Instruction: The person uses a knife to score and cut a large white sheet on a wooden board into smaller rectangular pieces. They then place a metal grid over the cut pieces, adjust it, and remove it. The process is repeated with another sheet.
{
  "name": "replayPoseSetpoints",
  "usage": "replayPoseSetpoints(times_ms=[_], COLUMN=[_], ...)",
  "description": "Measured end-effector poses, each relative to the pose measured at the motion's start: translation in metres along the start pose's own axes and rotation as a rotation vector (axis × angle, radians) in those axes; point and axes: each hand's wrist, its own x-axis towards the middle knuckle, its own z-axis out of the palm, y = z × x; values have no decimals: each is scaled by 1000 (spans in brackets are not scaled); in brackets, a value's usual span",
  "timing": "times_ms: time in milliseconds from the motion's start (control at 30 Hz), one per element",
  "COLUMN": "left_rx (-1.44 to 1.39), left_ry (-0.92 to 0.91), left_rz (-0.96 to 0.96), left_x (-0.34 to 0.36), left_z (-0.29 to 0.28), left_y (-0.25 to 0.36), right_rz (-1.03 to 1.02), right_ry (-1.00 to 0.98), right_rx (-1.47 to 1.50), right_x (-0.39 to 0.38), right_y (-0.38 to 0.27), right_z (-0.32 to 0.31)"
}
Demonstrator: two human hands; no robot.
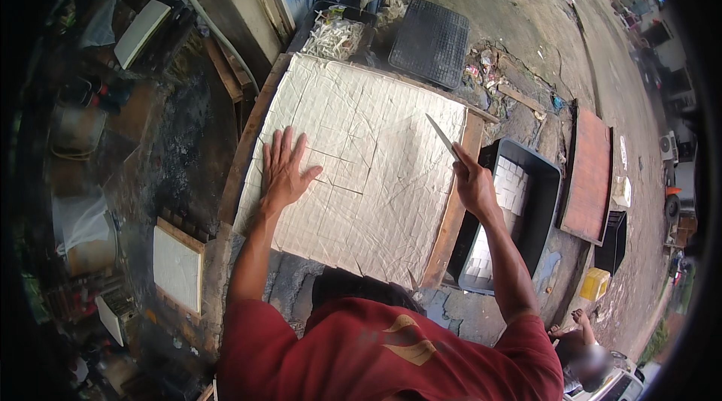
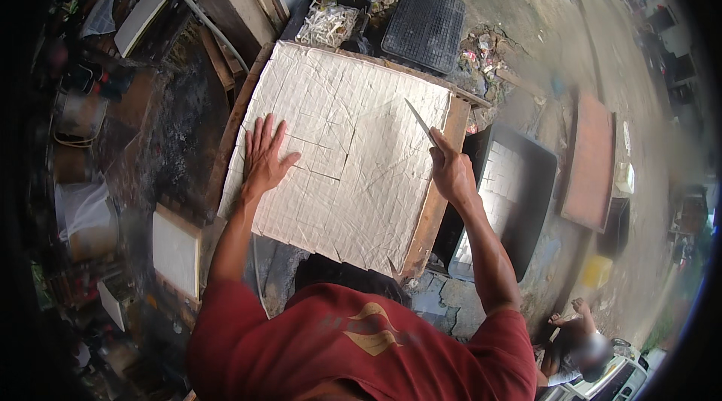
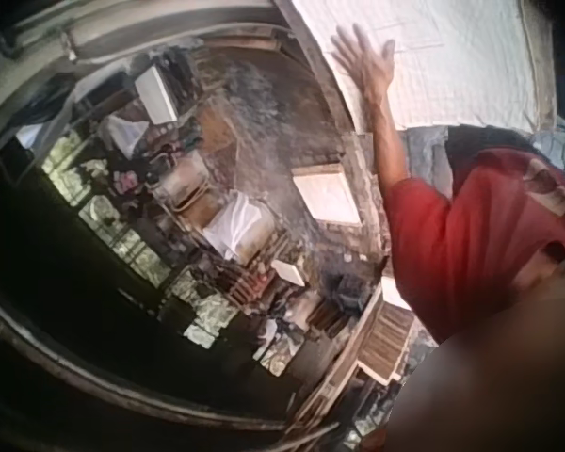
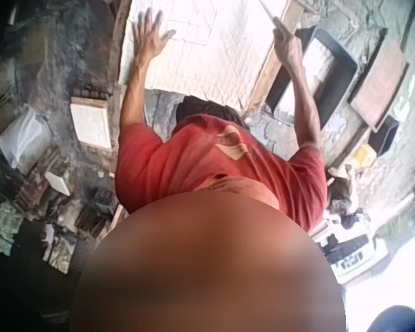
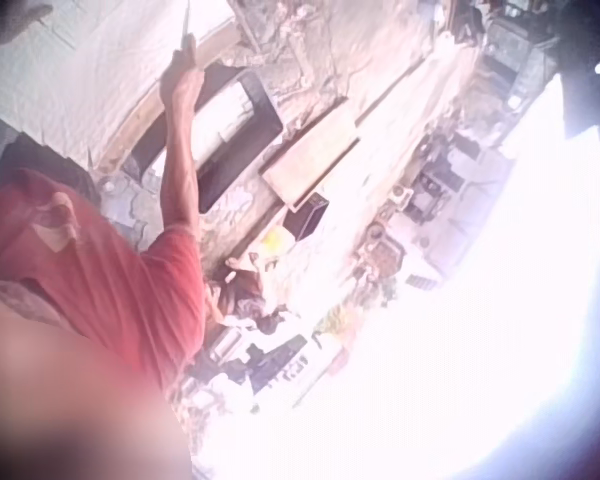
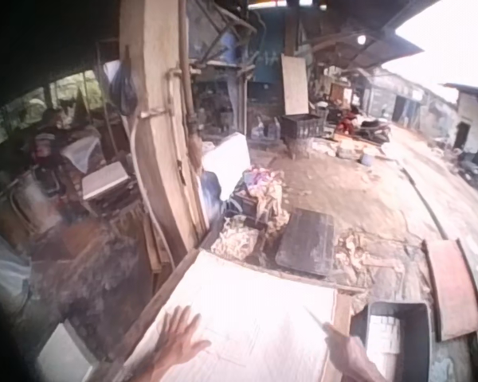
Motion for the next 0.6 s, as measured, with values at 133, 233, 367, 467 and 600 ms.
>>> replayPoseSetpoints(times_ms=[133,233,367,467,600], left_rx=[-20,-40,-32,-26,8], left_ry=[-76,-42,-75,-66,-34], left_rz=[-14,19,-10,-14,-15], left_x=[0,5,10,11,9], left_z=[-2,-4,-4,-5,-4], left_y=[-1,-4,-8,-11,-12], right_rz=[-135,-124,-158,-177,-150], right_ry=[73,50,22,15,-30], right_rx=[38,-75,-125,-103,-136], right_x=[89,135,146,117,66], right_y=[-23,-39,-44,-30,-5], right_z=[56,70,68,56,31])
